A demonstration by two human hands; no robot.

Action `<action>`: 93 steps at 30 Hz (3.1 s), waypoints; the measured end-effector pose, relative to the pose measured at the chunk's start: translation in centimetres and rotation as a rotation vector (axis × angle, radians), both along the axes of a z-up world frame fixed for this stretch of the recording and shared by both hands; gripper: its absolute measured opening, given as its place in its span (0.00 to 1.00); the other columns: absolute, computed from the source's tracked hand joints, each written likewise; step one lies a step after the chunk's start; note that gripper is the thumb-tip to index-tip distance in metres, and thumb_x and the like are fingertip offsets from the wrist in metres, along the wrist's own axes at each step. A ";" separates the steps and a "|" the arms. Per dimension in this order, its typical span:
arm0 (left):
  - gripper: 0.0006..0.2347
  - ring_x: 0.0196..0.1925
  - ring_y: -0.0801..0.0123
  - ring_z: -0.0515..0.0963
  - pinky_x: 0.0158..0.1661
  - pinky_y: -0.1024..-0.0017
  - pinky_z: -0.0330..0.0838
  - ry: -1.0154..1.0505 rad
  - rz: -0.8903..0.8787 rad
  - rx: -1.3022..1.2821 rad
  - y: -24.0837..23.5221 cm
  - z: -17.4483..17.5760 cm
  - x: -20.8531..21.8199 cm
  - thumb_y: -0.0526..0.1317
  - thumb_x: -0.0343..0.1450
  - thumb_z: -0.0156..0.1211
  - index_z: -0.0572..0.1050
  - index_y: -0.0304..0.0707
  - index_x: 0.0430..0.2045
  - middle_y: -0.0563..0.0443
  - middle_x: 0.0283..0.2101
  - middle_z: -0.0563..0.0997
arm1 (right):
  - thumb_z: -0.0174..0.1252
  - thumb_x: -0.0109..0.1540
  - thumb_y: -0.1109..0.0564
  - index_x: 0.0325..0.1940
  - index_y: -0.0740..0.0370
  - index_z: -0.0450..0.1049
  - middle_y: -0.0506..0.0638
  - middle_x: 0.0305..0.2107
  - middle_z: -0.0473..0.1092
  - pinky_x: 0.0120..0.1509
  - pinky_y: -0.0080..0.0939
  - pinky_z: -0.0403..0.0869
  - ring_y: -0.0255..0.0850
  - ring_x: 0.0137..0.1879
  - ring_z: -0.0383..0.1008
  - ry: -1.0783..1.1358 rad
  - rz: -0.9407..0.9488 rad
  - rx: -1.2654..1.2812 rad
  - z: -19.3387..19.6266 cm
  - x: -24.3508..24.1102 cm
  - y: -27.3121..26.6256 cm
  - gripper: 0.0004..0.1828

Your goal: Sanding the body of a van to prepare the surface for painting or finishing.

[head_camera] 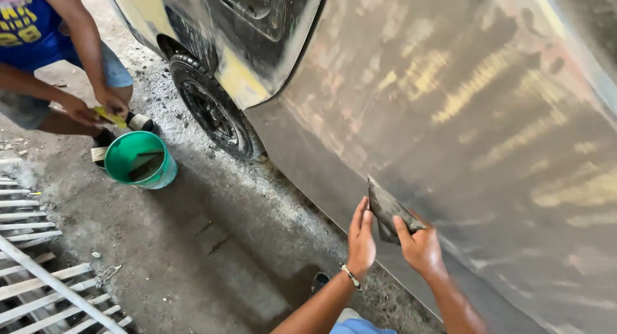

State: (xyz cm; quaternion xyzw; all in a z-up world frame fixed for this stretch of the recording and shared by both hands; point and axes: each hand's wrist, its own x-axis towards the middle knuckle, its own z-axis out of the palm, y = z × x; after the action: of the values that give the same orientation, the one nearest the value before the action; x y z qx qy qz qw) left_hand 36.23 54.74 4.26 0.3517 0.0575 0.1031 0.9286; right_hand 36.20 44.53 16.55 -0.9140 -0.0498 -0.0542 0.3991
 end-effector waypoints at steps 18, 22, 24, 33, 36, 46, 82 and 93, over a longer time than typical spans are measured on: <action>0.30 0.84 0.52 0.34 0.77 0.58 0.26 0.306 0.663 0.585 16.9 -11.0 32.9 0.52 0.83 0.32 0.41 0.31 0.76 0.39 0.81 0.38 | 0.61 0.54 0.66 0.53 0.55 0.77 0.54 0.35 0.78 0.45 0.43 0.77 0.46 0.40 0.81 -0.447 0.492 -0.456 10.1 12.1 -1.6 0.22; 0.30 0.82 0.52 0.27 0.73 0.57 0.19 0.294 0.649 0.544 20.7 -12.9 35.6 0.50 0.82 0.33 0.36 0.31 0.75 0.40 0.81 0.33 | 0.69 0.49 0.53 0.64 0.62 0.63 0.64 0.42 0.76 0.46 0.52 0.79 0.60 0.45 0.81 -0.168 1.033 -0.762 -4.8 17.5 -24.6 0.41; 0.29 0.83 0.53 0.31 0.75 0.58 0.22 0.355 0.670 0.558 21.5 -13.1 35.7 0.50 0.82 0.33 0.38 0.33 0.76 0.40 0.81 0.34 | 0.65 0.61 0.56 0.73 0.66 0.46 0.65 0.53 0.72 0.53 0.53 0.80 0.59 0.54 0.79 -0.333 1.191 -0.495 -4.3 17.2 -24.2 0.45; 0.31 0.82 0.54 0.29 0.75 0.60 0.23 0.219 0.524 0.489 13.2 -4.5 27.0 0.47 0.81 0.37 0.33 0.31 0.75 0.39 0.81 0.31 | 0.69 0.49 0.58 0.70 0.55 0.59 0.62 0.41 0.78 0.37 0.48 0.82 0.56 0.40 0.82 -0.058 0.852 -0.658 -7.4 17.0 -24.9 0.46; 0.33 0.82 0.53 0.28 0.75 0.61 0.25 0.203 0.455 0.635 9.7 -3.7 23.3 0.46 0.81 0.42 0.33 0.30 0.75 0.38 0.81 0.29 | 0.59 0.52 0.62 0.67 0.56 0.64 0.54 0.34 0.75 0.41 0.46 0.77 0.48 0.37 0.79 -0.461 0.688 -0.395 -0.2 15.8 -13.2 0.37; 0.33 0.83 0.50 0.36 0.75 0.61 0.35 0.167 0.323 0.682 8.0 5.5 15.4 0.49 0.79 0.45 0.41 0.32 0.76 0.34 0.81 0.35 | 0.62 0.61 0.67 0.54 0.63 0.77 0.56 0.34 0.76 0.43 0.35 0.75 0.41 0.33 0.78 -0.651 0.528 -0.159 6.8 13.4 -2.7 0.17; 0.31 0.82 0.49 0.33 0.74 0.59 0.26 0.457 0.596 0.611 22.3 -8.8 35.4 0.52 0.80 0.31 0.39 0.29 0.75 0.37 0.80 0.35 | 0.54 0.57 0.37 0.61 0.59 0.68 0.53 0.31 0.74 0.45 0.43 0.76 0.45 0.39 0.78 -0.056 0.654 -0.568 -14.8 20.8 -30.9 0.35; 0.29 0.82 0.53 0.39 0.75 0.62 0.34 0.305 0.553 0.656 19.3 -5.1 31.2 0.49 0.81 0.35 0.41 0.28 0.74 0.36 0.80 0.42 | 0.58 0.55 0.42 0.59 0.61 0.70 0.59 0.31 0.76 0.45 0.48 0.77 0.52 0.39 0.81 -0.290 0.666 -0.546 -20.6 21.9 -33.4 0.32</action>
State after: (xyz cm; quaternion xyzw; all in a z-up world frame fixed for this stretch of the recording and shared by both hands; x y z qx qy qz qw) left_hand 67.41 74.01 -0.87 0.6099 0.2496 0.3071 0.6866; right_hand 58.08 11.13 -4.07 -0.9029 -0.4089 -0.0352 0.1279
